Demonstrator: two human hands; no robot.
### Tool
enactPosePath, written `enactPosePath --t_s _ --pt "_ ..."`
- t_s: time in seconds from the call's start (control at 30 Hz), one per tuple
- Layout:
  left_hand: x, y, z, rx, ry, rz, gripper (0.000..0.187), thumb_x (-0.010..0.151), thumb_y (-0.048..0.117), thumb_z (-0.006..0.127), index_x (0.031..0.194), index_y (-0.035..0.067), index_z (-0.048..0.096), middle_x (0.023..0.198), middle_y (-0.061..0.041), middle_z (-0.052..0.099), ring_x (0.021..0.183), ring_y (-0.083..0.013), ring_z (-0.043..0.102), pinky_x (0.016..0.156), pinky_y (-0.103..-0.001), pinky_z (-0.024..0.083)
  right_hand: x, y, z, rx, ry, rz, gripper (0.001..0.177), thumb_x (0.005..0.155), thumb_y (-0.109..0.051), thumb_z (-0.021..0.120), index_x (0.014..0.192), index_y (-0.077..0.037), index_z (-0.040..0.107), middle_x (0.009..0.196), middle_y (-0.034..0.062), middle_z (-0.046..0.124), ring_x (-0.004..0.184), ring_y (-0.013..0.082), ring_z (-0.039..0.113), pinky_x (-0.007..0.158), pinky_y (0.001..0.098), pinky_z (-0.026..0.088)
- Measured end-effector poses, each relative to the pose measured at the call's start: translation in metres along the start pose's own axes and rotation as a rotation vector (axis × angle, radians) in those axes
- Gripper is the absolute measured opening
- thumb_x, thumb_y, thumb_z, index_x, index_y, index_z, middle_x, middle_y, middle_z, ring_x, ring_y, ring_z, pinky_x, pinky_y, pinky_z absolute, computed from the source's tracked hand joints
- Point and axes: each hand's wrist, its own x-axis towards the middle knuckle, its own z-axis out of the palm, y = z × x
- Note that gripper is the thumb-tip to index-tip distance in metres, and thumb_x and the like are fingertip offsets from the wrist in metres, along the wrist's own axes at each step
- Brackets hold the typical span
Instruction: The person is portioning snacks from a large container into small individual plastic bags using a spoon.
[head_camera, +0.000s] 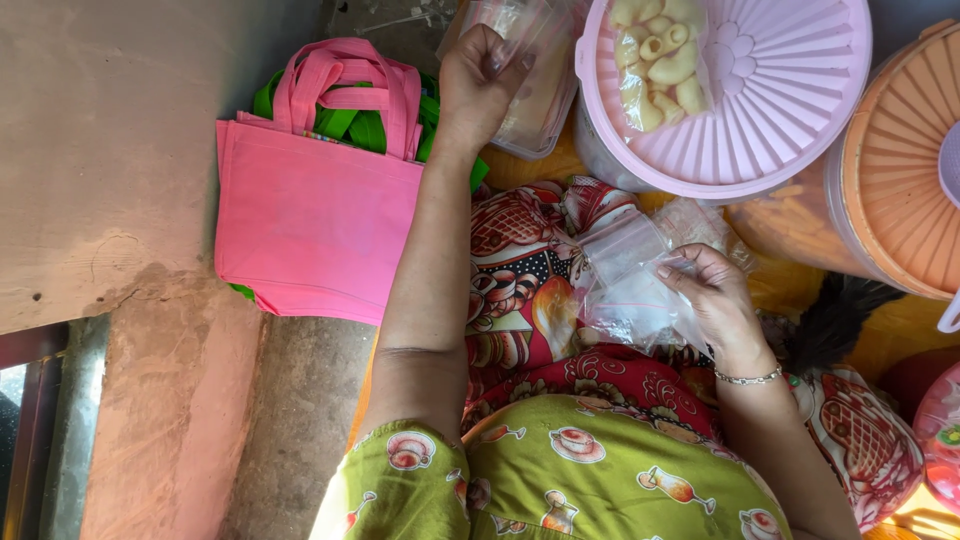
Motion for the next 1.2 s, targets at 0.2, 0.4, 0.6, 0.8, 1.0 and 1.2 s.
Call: enactPosePath --t_s 0.2,0.4,0.6,0.8,1.0,1.2 --pt "0.01 -0.014 0.0 -0.181 0.045 0.229 0.038 0.066 -0.007 0.074 0.092 0.008 0.052 0.093 -0.001 0.055 0.088 -0.0116 0.054 0.076 -0.027 0.049 0.018 0.03 -0.002 -0.076 0.249 -0.11 0.015 0.08 -0.002 0.06 0.089 -0.01 0.05 0.085 0.0006 0.056 0.079 0.0076 0.052 0.077 0.0188 0.046" --pt "0.006 0.008 -0.004 -0.664 -0.009 -0.003 0.027 0.079 0.009 0.07 0.104 0.007 0.061 0.104 -0.009 0.062 0.097 -0.0196 0.057 0.073 -0.032 0.051 0.016 0.02 -0.007 -0.809 0.362 -0.314 0.035 0.083 -0.024 0.058 0.11 -0.005 0.047 0.09 0.0072 0.054 0.09 0.029 0.047 0.079 0.0403 0.036" --pt "-0.008 0.037 -0.022 -0.931 -0.225 -0.017 0.02 0.088 0.006 0.058 0.108 0.005 0.058 0.105 -0.008 0.06 0.1 -0.0217 0.055 0.084 -0.04 0.047 -0.017 -0.035 -0.004 -1.232 0.417 -0.604 0.03 0.071 -0.014 0.066 0.097 0.0 0.058 0.097 0.0205 0.05 0.09 0.0386 0.047 0.085 0.0464 0.037" --pt "-0.047 0.083 -0.015 -0.874 -0.494 -0.155 0.011 0.084 -0.002 0.053 0.093 0.0 0.047 0.11 -0.027 0.05 0.087 -0.0468 0.056 0.06 -0.054 0.053 -0.054 -0.148 0.04 -0.617 0.119 -0.893 0.008 0.087 0.003 0.053 0.089 0.01 0.057 0.084 0.0192 0.054 0.079 0.027 0.052 0.075 0.0328 0.044" --pt "-0.07 0.1 0.004 -0.521 -0.7 -0.107 0.018 0.081 -0.001 0.059 0.096 0.007 0.054 0.078 -0.001 0.056 0.08 -0.0125 0.056 0.076 -0.024 0.049 -0.054 -0.213 0.06 -0.676 0.126 -1.19 0.062 0.082 -0.032 0.062 0.119 0.012 0.038 0.11 0.026 0.041 0.099 0.0359 0.042 0.086 0.0426 0.041" --pt "-0.075 0.112 0.014 -0.258 -0.767 -0.139 0.027 0.091 0.023 0.043 0.105 0.004 0.056 0.103 -0.006 0.06 0.095 -0.0138 0.055 0.084 -0.024 0.044 -0.033 -0.196 0.058 -0.368 -0.035 -0.908 0.025 0.077 0.003 0.072 0.094 0.007 0.053 0.091 0.0146 0.058 0.084 0.0201 0.057 0.079 0.0263 0.046"
